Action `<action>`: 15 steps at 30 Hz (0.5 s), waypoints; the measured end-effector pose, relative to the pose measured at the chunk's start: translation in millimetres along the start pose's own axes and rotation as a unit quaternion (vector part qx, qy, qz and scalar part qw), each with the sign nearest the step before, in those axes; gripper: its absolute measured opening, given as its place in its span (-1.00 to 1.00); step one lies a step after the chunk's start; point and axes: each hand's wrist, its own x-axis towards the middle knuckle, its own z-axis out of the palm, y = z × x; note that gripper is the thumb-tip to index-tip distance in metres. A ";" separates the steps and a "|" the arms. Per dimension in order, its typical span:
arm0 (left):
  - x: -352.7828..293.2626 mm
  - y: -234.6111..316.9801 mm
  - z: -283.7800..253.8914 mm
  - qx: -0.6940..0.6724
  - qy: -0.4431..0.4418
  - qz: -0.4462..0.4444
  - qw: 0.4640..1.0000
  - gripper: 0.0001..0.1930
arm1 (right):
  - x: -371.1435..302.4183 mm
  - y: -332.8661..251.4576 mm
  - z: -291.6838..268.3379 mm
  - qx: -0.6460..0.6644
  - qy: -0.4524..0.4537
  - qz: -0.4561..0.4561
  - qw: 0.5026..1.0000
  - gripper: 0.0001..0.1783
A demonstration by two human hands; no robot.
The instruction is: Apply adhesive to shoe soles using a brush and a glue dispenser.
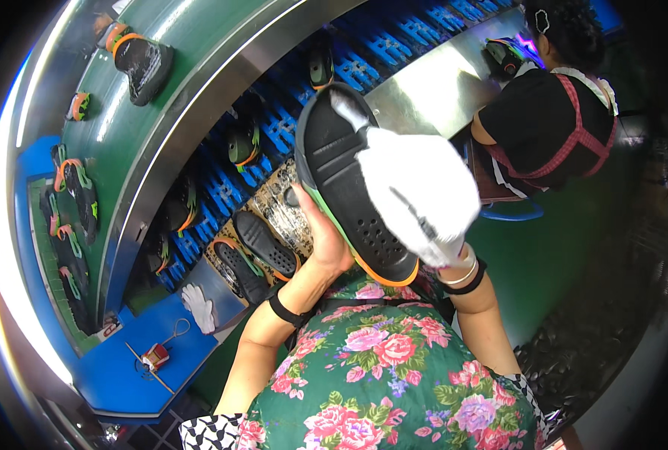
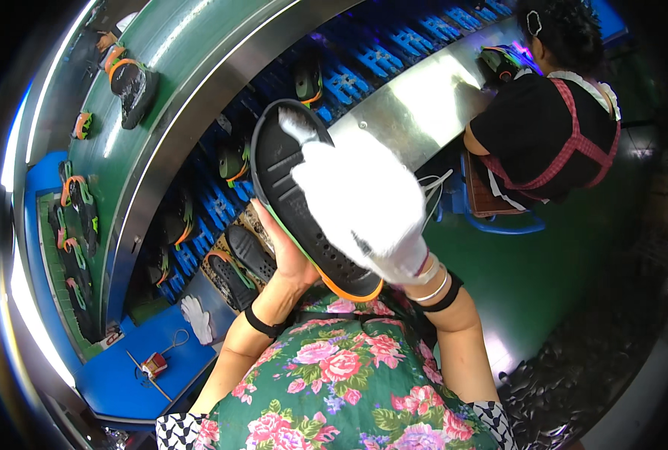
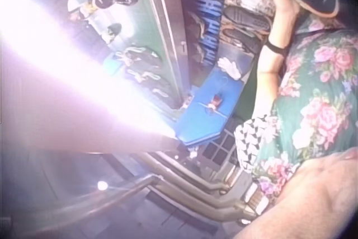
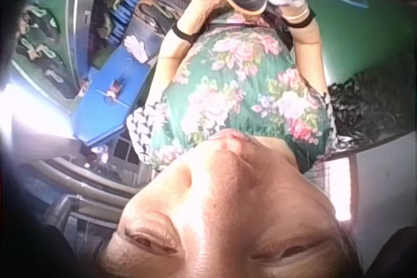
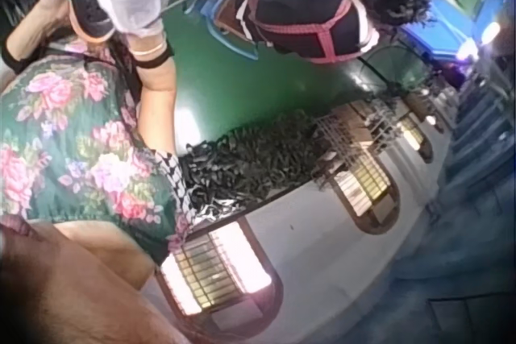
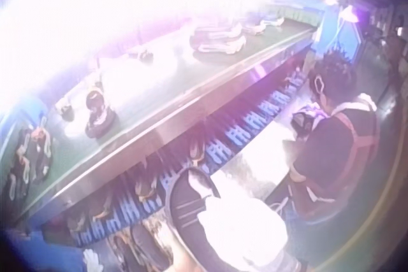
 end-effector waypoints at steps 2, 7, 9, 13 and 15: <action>3.8 -5.1 -3.7 0.011 -0.005 0.005 1.000 0.01 | -1.1 -9.1 2.0 -0.048 -0.034 -0.033 0.998 -0.62; 6.6 0.5 -21.6 -0.001 0.013 -0.058 0.998 0.10 | -9.8 -6.6 -1.6 0.130 -0.051 0.014 0.990 -0.65; 4.9 -1.5 -22.3 0.034 -0.009 -0.021 0.999 0.07 | -14.3 -2.4 -0.4 0.062 0.025 0.046 0.997 -0.67; 9.4 -3.5 -23.3 0.056 -0.020 -0.047 0.997 0.07 | -13.7 -7.0 10.5 0.004 0.001 -0.005 1.000 -0.66; 14.2 1.5 -20.2 0.069 0.014 -0.070 0.995 0.13 | -37.9 -9.2 28.8 0.205 -0.021 0.166 0.964 -0.69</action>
